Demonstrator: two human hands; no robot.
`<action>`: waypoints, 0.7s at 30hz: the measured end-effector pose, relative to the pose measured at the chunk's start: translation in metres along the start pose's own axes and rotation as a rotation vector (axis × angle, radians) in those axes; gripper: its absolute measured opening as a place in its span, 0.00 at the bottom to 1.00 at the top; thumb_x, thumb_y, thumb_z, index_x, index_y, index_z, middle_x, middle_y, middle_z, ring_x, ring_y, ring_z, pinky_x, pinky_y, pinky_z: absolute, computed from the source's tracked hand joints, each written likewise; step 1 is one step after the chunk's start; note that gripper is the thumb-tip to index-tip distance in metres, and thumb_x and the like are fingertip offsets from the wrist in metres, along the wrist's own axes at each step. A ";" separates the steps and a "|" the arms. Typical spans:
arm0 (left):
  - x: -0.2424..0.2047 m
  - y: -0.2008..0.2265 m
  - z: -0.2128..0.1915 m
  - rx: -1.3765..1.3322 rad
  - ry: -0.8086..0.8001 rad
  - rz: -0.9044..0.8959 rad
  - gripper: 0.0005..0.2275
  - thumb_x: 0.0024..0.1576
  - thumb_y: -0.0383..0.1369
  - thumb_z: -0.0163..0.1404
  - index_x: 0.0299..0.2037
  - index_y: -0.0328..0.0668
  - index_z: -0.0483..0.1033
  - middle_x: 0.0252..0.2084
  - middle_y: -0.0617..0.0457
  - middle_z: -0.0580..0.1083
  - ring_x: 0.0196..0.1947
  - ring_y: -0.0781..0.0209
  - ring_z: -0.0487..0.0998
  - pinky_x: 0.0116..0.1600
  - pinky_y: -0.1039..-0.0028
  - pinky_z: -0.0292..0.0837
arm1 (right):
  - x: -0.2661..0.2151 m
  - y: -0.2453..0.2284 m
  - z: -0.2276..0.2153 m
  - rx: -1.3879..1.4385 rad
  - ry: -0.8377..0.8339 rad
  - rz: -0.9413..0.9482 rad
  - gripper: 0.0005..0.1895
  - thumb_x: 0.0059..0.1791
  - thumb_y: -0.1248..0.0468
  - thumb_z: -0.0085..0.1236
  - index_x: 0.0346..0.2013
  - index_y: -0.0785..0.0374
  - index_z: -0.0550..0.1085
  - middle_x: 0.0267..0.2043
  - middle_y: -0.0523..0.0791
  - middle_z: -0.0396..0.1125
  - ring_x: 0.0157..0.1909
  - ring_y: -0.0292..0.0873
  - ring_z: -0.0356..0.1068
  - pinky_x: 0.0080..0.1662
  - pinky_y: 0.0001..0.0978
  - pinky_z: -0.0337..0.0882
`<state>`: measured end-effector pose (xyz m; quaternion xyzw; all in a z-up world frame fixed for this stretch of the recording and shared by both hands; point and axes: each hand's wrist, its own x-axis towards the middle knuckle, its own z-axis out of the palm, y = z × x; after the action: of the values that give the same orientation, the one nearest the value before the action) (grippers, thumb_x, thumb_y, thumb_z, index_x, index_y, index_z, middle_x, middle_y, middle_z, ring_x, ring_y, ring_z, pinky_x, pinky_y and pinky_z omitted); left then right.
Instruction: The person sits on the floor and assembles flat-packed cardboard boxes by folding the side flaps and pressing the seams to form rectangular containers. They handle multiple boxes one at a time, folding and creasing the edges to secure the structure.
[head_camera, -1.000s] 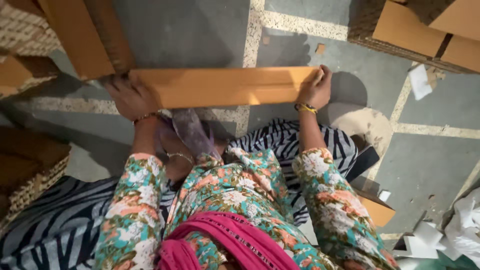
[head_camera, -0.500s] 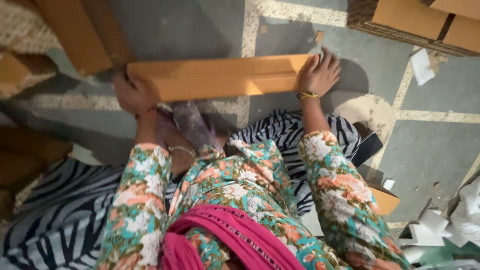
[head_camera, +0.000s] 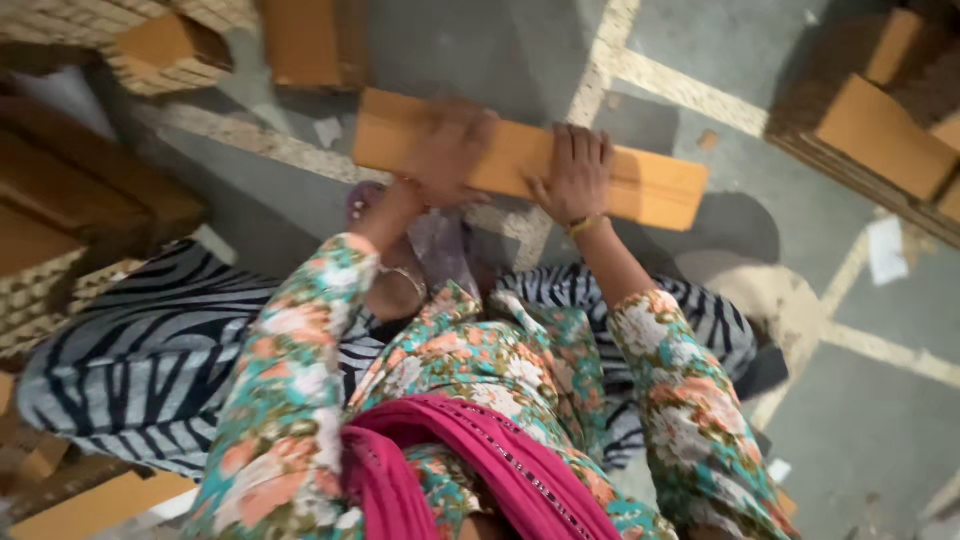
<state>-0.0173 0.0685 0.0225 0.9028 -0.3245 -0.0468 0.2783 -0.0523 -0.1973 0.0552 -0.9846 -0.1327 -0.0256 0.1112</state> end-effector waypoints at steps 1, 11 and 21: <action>0.013 0.009 0.001 0.130 0.014 0.056 0.47 0.44 0.60 0.58 0.71 0.41 0.57 0.69 0.40 0.64 0.71 0.38 0.61 0.75 0.42 0.48 | 0.004 -0.004 0.002 0.021 0.006 -0.003 0.42 0.44 0.42 0.58 0.63 0.68 0.65 0.59 0.56 0.62 0.64 0.59 0.58 0.67 0.61 0.48; 0.046 0.037 0.032 0.073 -0.164 -0.073 0.49 0.41 0.63 0.58 0.70 0.39 0.59 0.65 0.37 0.64 0.66 0.34 0.59 0.68 0.41 0.47 | 0.001 0.009 0.020 -0.016 0.053 0.033 0.31 0.50 0.45 0.56 0.58 0.66 0.70 0.55 0.55 0.66 0.58 0.59 0.63 0.64 0.56 0.59; 0.046 0.045 0.010 0.124 -0.092 -0.019 0.47 0.42 0.62 0.58 0.67 0.35 0.62 0.61 0.36 0.66 0.63 0.37 0.63 0.69 0.44 0.50 | 0.008 -0.001 0.009 -0.106 0.031 0.025 0.29 0.49 0.46 0.56 0.56 0.64 0.70 0.55 0.54 0.66 0.59 0.56 0.63 0.65 0.54 0.58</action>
<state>-0.0094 0.0074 0.0424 0.9183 -0.3305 -0.0710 0.2059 -0.0448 -0.1923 0.0471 -0.9901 -0.1172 -0.0463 0.0615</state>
